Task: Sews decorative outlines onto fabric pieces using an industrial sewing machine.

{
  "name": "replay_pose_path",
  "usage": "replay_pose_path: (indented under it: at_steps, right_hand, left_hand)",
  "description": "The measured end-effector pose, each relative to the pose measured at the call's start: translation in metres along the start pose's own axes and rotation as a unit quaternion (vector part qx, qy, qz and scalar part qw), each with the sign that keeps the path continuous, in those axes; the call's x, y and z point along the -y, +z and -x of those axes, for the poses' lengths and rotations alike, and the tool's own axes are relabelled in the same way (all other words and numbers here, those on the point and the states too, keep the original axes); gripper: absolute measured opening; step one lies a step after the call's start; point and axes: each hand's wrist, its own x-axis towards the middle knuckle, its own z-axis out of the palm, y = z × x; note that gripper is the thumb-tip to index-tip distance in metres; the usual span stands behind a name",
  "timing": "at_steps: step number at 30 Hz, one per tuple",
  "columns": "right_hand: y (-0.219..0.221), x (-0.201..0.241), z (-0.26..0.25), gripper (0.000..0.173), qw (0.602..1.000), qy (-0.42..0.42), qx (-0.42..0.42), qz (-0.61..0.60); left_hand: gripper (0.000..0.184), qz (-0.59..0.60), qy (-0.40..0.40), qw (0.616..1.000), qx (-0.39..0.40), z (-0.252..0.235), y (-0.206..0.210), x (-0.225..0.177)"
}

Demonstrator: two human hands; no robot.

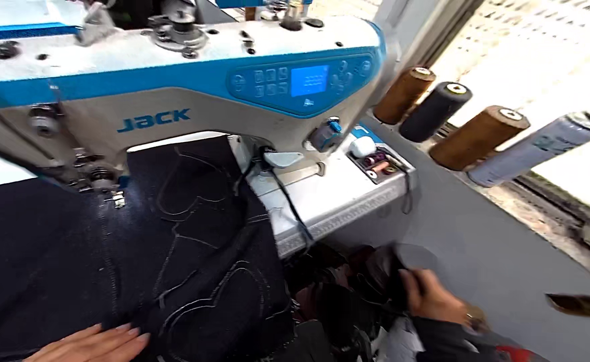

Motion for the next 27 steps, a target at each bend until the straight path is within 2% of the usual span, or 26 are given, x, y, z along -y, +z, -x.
replay_pose_path:
  at_steps: [2, 3, 4, 6, 7, 8, 9, 10, 12, 13, 14, 17, 19, 21, 23, 27]
  right_hand:
    - [-0.036, 0.055, -0.040, 0.034, 0.994, -0.104, -0.021, -0.039]
    - [-0.052, 0.091, -0.054, 0.033, 0.983, -0.163, 0.005, -0.081]
    - [-0.069, 0.134, -0.063, 0.029, 0.963, -0.217, 0.065, -0.144]
    - [-0.095, 0.219, -0.068, 0.022, 0.887, -0.313, 0.184, -0.285]
    - [-0.101, 0.254, -0.067, 0.020, 0.842, -0.347, 0.216, -0.351]
    - [-0.102, 0.284, -0.068, 0.019, 0.803, -0.370, 0.231, -0.405]
    - [-0.099, 0.308, -0.070, 0.018, 0.781, -0.384, 0.231, -0.435]
    - [-0.088, 0.329, -0.076, 0.019, 0.776, -0.394, 0.214, -0.443]
    - [-0.049, 0.362, -0.091, 0.027, 0.794, -0.408, 0.157, -0.423]
    - [-0.028, 0.376, -0.100, 0.027, 0.802, -0.416, 0.153, -0.400]
    - [-0.011, 0.389, -0.109, 0.026, 0.809, -0.420, 0.181, -0.369]
    - [0.020, 0.422, -0.126, 0.023, 0.818, -0.402, 0.333, -0.242]
    - [0.033, 0.437, -0.134, 0.043, 0.807, -0.356, 0.444, -0.161]
    - [0.051, 0.430, -0.131, 0.063, 0.805, -0.360, 0.426, -0.201]
    - [0.060, 0.414, -0.122, 0.069, 0.806, -0.376, 0.376, -0.261]
    - [0.075, 0.386, -0.096, 0.036, 0.807, -0.388, 0.259, -0.361]
  left_hand:
    - [0.032, 0.012, 0.028, 0.997, -0.070, -0.012, 0.010, -0.001]
    - [0.036, 0.011, 0.041, 0.991, -0.126, -0.020, 0.020, 0.003]
    - [0.044, 0.020, 0.046, 0.983, -0.175, -0.029, 0.030, 0.009]
    - [0.076, 0.103, 0.031, 0.970, -0.217, -0.043, 0.041, 0.019]
    - [0.094, 0.163, 0.021, 0.961, -0.222, -0.045, 0.043, 0.026]
    - [0.105, 0.231, 0.011, 0.946, -0.228, -0.044, 0.043, 0.034]
    - [0.105, 0.300, -0.001, 0.923, -0.240, -0.038, 0.042, 0.044]
    - [0.090, 0.355, -0.026, 0.901, -0.248, -0.029, 0.035, 0.052]
    - [0.033, 0.401, -0.125, 0.868, -0.266, -0.007, 0.010, 0.063]
    - [0.014, 0.381, -0.194, 0.862, -0.274, 0.000, -0.003, 0.069]
    - [0.007, 0.352, -0.257, 0.859, -0.270, 0.004, -0.016, 0.077]
    - [0.033, 0.197, -0.364, 0.888, -0.202, -0.003, -0.029, 0.115]
    - [0.047, 0.108, -0.401, 0.901, -0.128, -0.018, -0.029, 0.126]
    - [0.054, 0.052, -0.437, 0.895, -0.074, -0.031, -0.023, 0.122]
    - [0.052, 0.013, -0.440, 0.895, -0.078, -0.030, -0.008, 0.118]
    - [0.052, -0.032, -0.383, 0.902, -0.198, -0.006, 0.026, 0.115]
